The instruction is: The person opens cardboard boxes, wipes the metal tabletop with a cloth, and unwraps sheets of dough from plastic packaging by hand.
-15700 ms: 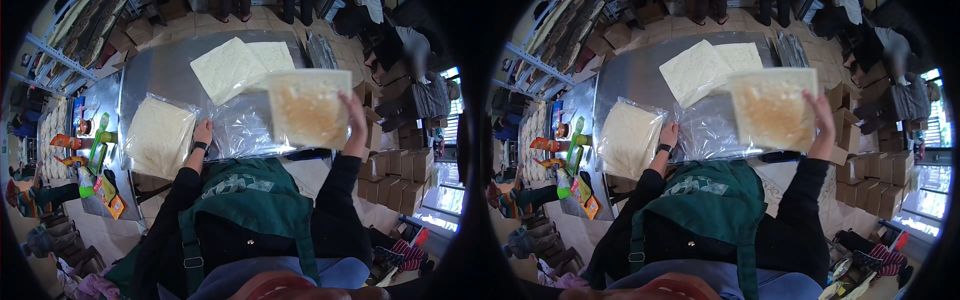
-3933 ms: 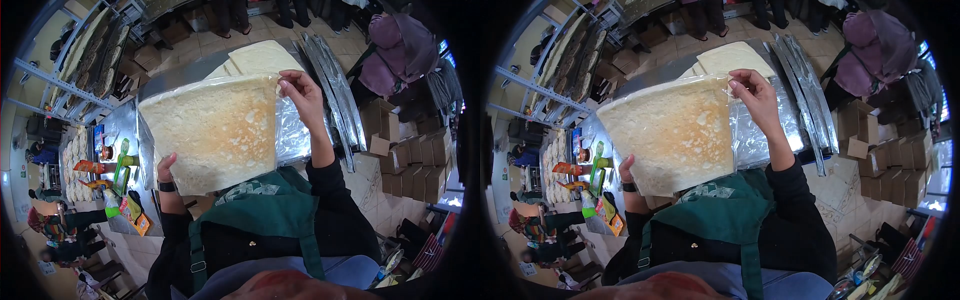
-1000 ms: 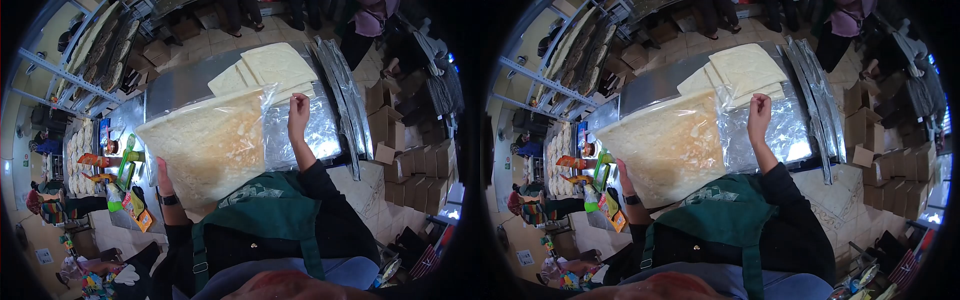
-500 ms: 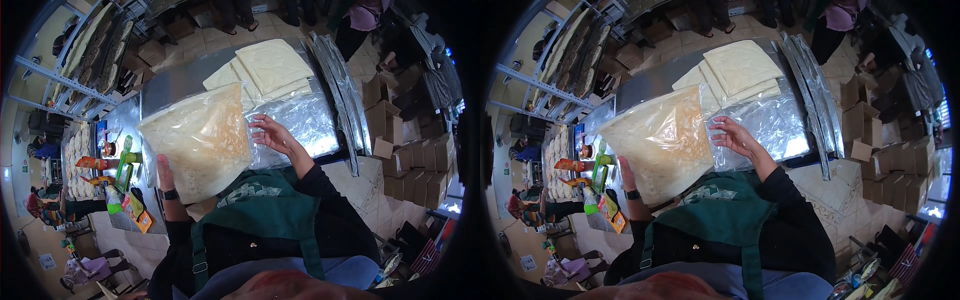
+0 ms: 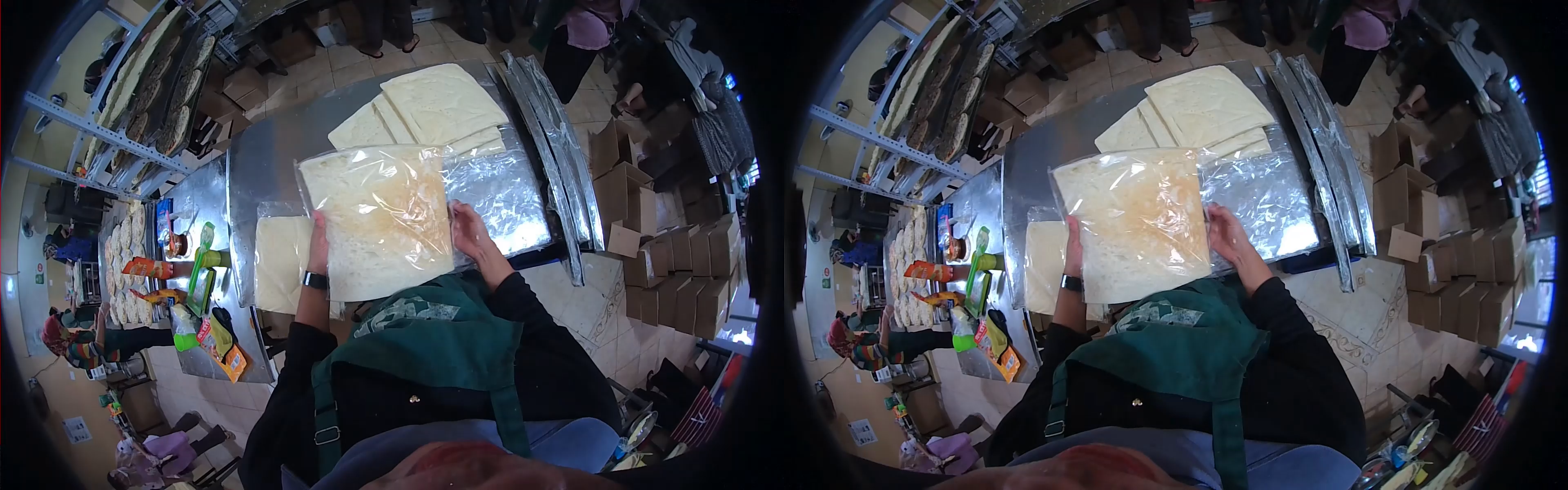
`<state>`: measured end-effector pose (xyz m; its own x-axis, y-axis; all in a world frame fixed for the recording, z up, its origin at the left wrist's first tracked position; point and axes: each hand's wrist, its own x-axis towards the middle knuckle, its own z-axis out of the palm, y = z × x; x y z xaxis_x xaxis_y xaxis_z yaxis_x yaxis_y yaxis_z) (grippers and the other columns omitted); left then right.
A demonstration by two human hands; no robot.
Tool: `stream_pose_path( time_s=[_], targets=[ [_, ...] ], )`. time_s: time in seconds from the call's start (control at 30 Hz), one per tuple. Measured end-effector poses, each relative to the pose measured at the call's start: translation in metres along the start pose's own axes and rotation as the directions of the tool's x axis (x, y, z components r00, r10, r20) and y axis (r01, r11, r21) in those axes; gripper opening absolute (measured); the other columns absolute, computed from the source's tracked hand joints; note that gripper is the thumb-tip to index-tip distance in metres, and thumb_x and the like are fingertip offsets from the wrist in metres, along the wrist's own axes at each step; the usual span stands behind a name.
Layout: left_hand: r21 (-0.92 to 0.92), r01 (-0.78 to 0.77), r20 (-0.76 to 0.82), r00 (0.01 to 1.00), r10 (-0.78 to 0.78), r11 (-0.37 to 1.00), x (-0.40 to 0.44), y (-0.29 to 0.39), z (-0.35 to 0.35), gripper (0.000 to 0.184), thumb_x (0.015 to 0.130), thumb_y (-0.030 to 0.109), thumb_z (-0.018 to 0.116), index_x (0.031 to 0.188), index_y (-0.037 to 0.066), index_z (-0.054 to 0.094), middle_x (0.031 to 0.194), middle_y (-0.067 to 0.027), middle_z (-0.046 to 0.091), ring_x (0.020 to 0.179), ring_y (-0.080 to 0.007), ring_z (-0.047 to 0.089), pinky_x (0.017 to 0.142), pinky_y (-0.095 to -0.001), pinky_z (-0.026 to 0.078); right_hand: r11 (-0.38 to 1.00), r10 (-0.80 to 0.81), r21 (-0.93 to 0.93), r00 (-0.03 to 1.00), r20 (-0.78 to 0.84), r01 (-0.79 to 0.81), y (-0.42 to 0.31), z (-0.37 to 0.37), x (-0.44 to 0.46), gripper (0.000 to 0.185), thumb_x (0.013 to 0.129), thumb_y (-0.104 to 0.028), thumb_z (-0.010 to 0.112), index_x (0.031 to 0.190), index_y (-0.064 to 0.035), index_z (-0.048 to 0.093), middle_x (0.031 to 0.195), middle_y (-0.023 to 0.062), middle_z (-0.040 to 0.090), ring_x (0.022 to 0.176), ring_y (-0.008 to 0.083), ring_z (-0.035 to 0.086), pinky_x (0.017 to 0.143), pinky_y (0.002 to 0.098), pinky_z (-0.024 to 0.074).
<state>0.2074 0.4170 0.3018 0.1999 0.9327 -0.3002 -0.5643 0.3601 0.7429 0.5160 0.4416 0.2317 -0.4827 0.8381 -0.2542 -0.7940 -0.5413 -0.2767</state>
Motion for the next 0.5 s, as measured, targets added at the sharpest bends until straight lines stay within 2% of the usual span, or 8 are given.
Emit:
stream_pose_path(
  time_s=[0.03, 0.07, 0.17, 0.2, 0.3, 0.43, 0.47, 0.5],
  targets=[
    [0.013, 0.015, -0.03, 0.999, -0.015, 1.0, 0.003, -0.005, 0.004, 0.071, 0.087, 0.06, 0.03, 0.127, 0.002, 0.038, 0.119, -0.0115, 0.052, 0.102, -0.0204, 0.055, 0.086, -0.033, 0.047, 0.995, -0.055, 0.083, 0.998, 0.031, 0.053, -0.002, -0.005, -0.003, 0.012, 0.084, -0.014, 0.047, 0.092, -0.0085, 0.053, 0.097, 0.005, 0.057, 0.091, 0.0166, 0.056, 0.084, 0.0331, 0.0467],
    [0.025, 0.031, -0.059, 0.998, -0.029, 0.999, 0.007, -0.012, 0.01, 0.073, 0.086, 0.061, 0.03, 0.128, 0.002, 0.037, 0.119, -0.0117, 0.051, 0.102, -0.0207, 0.055, 0.087, -0.0329, 0.046, 0.997, 0.014, 0.079, 0.986, -0.166, -0.001, -0.008, -0.011, -0.008, 0.012, 0.081, -0.005, 0.046, 0.091, -0.0081, 0.053, 0.096, 0.0056, 0.057, 0.084, 0.0178, 0.058, 0.078, 0.0311, 0.05],
    [0.027, 0.086, -0.041, 0.996, -0.085, 0.996, 0.026, -0.035, -0.004, 0.075, 0.086, 0.062, 0.029, 0.13, 0.001, 0.035, 0.122, -0.0125, 0.049, 0.107, -0.0216, 0.052, 0.09, -0.0331, 0.044, 0.978, -0.143, -0.155, 0.989, -0.031, 0.136, -0.007, -0.04, -0.015, 0.013, 0.081, 0.0, 0.05, 0.091, -0.0076, 0.051, 0.095, 0.0058, 0.057, 0.078, 0.0185, 0.059, 0.072, 0.0287, 0.0518],
    [0.036, 0.105, -0.032, 0.994, -0.104, 0.994, 0.028, -0.039, -0.002, 0.075, 0.086, 0.062, 0.03, 0.13, 0.001, 0.035, 0.123, -0.0125, 0.049, 0.108, -0.0214, 0.051, 0.091, -0.033, 0.043, 0.977, -0.102, -0.195, 0.994, -0.048, 0.091, -0.009, -0.055, -0.017, 0.018, 0.08, 0.001, 0.055, 0.096, -0.0069, 0.05, 0.097, 0.0062, 0.057, 0.078, 0.0173, 0.06, 0.071, 0.0269, 0.0521],
    [0.052, 0.119, -0.058, 0.992, -0.116, 0.992, 0.036, -0.045, 0.012, 0.075, 0.086, 0.062, 0.031, 0.13, 0.001, 0.035, 0.124, -0.0123, 0.048, 0.108, -0.0206, 0.051, 0.091, -0.0324, 0.042, 0.952, -0.161, -0.297, 0.944, -0.29, 0.071, -0.012, -0.004, -0.036, 0.027, 0.081, -0.005, 0.06, 0.106, -0.0049, 0.049, 0.099, 0.0067, 0.058, 0.083, 0.0154, 0.06, 0.072, 0.0268, 0.0517],
    [0.177, 0.171, -0.073, 0.984, -0.161, 0.969, 0.05, -0.058, 0.015, 0.074, 0.086, 0.061, 0.034, 0.129, 0.002, 0.037, 0.121, -0.011, 0.051, 0.105, -0.0191, 0.052, 0.09, -0.0316, 0.043, 0.923, -0.132, -0.386, 0.947, -0.294, 0.009, -0.032, -0.011, -0.046, 0.036, 0.081, -0.013, 0.064, 0.112, -0.0025, 0.049, 0.097, 0.0073, 0.06, 0.083, 0.0146, 0.061, 0.071, 0.0271, 0.0515],
    [0.176, 0.344, -0.128, 0.937, -0.325, 0.922, 0.054, -0.06, 0.012, 0.063, 0.091, 0.053, 0.033, 0.126, 0.002, 0.04, 0.12, -0.0101, 0.051, 0.105, -0.0186, 0.052, 0.089, -0.0311, 0.043, 0.915, -0.136, -0.403, 0.94, -0.313, -0.002, -0.039, -0.026, -0.049, 0.037, 0.081, -0.015, 0.065, 0.112, -0.0022, 0.049, 0.095, 0.0072, 0.06, 0.082, 0.0145, 0.061, 0.071, 0.0274, 0.0515],
    [0.236, 0.353, -0.145, 0.934, -0.326, 0.905, 0.056, -0.066, 0.013, 0.061, 0.092, 0.051, 0.033, 0.126, 0.001, 0.04, 0.121, -0.0101, 0.051, 0.106, -0.0182, 0.052, 0.089, -0.0307, 0.043, 0.907, -0.139, -0.42, 0.933, -0.331, -0.014, -0.045, -0.036, -0.054, 0.038, 0.081, -0.018, 0.065, 0.112, -0.0019, 0.05, 0.094, 0.0071, 0.061, 0.081, 0.0144, 0.061, 0.071, 0.0277, 0.0514]
  ],
)
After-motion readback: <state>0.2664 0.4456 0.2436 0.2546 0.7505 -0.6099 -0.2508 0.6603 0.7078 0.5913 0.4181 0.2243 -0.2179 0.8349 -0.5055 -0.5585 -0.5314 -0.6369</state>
